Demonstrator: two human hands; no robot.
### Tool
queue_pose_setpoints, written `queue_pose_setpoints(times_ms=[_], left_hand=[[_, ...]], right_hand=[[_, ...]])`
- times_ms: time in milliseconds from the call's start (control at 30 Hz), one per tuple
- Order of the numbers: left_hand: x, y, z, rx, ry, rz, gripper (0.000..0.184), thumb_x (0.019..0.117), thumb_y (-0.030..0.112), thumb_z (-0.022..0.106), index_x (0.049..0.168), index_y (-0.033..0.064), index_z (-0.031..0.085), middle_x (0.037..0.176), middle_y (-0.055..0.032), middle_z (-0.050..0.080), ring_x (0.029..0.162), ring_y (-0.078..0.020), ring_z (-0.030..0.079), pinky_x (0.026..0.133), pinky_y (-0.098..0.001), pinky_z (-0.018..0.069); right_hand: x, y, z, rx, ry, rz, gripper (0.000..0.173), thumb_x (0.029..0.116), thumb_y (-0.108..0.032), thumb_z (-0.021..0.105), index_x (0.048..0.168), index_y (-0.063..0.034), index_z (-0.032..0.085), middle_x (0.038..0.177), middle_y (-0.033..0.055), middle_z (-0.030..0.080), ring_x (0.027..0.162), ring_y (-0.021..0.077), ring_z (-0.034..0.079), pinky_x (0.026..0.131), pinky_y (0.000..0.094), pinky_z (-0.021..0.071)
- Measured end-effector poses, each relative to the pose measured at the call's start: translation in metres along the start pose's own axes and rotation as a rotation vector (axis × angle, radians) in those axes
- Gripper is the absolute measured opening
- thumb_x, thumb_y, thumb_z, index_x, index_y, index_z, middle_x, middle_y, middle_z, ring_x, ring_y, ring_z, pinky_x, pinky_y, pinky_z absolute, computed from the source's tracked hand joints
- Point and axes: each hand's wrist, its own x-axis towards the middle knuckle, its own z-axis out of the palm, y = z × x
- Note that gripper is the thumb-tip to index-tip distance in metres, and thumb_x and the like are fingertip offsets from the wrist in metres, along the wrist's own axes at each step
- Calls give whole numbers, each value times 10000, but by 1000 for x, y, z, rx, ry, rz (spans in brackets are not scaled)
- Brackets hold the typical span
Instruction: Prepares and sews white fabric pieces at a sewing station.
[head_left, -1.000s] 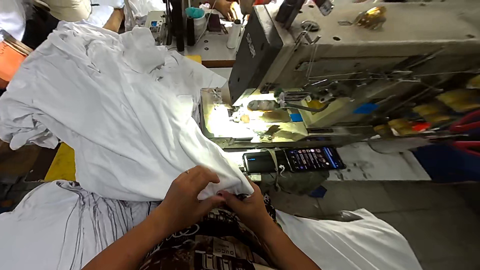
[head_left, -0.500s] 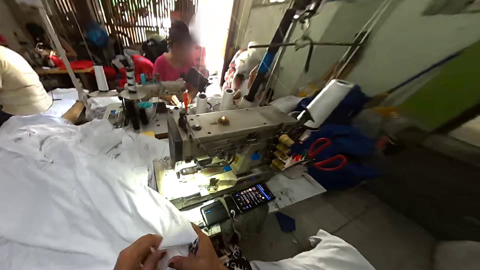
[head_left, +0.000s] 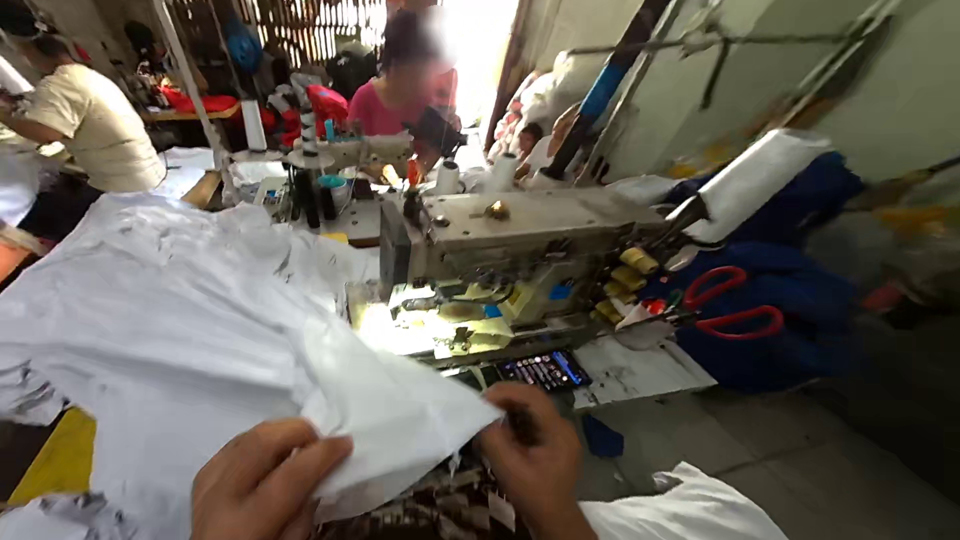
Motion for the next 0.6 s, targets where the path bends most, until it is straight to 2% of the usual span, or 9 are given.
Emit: queue_pose_setpoints(times_ms=[100,167,200,267,367,433,500,533,600], left_hand=[[-6,-20,9,-342,-179,-252,242,1051,284,560,1125,137,738,1036,34,725,963,16,662,855,-162,552],[-7,-31,11,-638,-253,-589,189,1035,204,559,1143,177,711,911,126,693,724,81,595,630,-101,495],[-8,-37,12,-764,-263,-726,199,1031,162,533,1129,209,701,838,138,666,628,74,552,541,-102,452],[-11,-47,11,-880,-290,-839,263,1039,127,485,1093,205,730,870,123,693,622,57,556,537,-112,451],[-16,-52,7,-786,-341,-772,237,1006,124,554,1125,160,757,983,101,737,774,35,641,675,-145,528],[-17,-52,5,-624,-387,-662,266,964,158,660,1219,122,728,1073,60,739,892,8,684,776,-172,578],[-19,-53,8,-283,-410,-493,332,960,274,672,1246,118,735,958,23,691,799,2,617,700,-164,525],[-19,-54,12,-94,-395,-409,318,973,316,644,1206,132,759,896,1,682,764,-45,614,683,-219,531],[-11,-57,24,114,-294,-334,253,989,285,605,1064,137,796,877,-33,682,831,-172,629,757,-390,525]], right_hand=[[-10,33,4,-141,8,5,168,913,-175,691,1015,-43,711,838,0,666,724,-46,576,653,103,492],[-20,44,6,-125,-68,81,162,872,-142,701,989,-40,747,881,19,678,749,-37,572,659,98,476],[-22,46,6,-66,-130,167,162,857,-116,709,996,-54,763,944,11,705,765,-44,583,660,98,478],[-22,44,5,189,-253,443,170,883,-69,707,1043,-67,766,971,-45,745,694,-61,583,608,113,481],[-23,53,9,714,-322,744,218,1000,-142,625,1198,-112,709,736,-86,628,507,-48,445,471,128,393],[-25,60,12,873,-309,764,176,1021,-190,609,1164,-153,705,681,-101,584,495,-47,434,472,133,387],[-27,64,15,874,-273,752,134,974,-223,690,1068,-155,757,770,-83,666,549,-47,483,507,133,409],[-27,66,17,836,-257,737,140,936,-205,732,1049,-137,777,850,-56,720,604,-34,543,544,145,451],[-22,68,23,739,-286,685,227,909,-114,740,1130,-67,766,1031,2,761,772,19,663,680,194,560]])
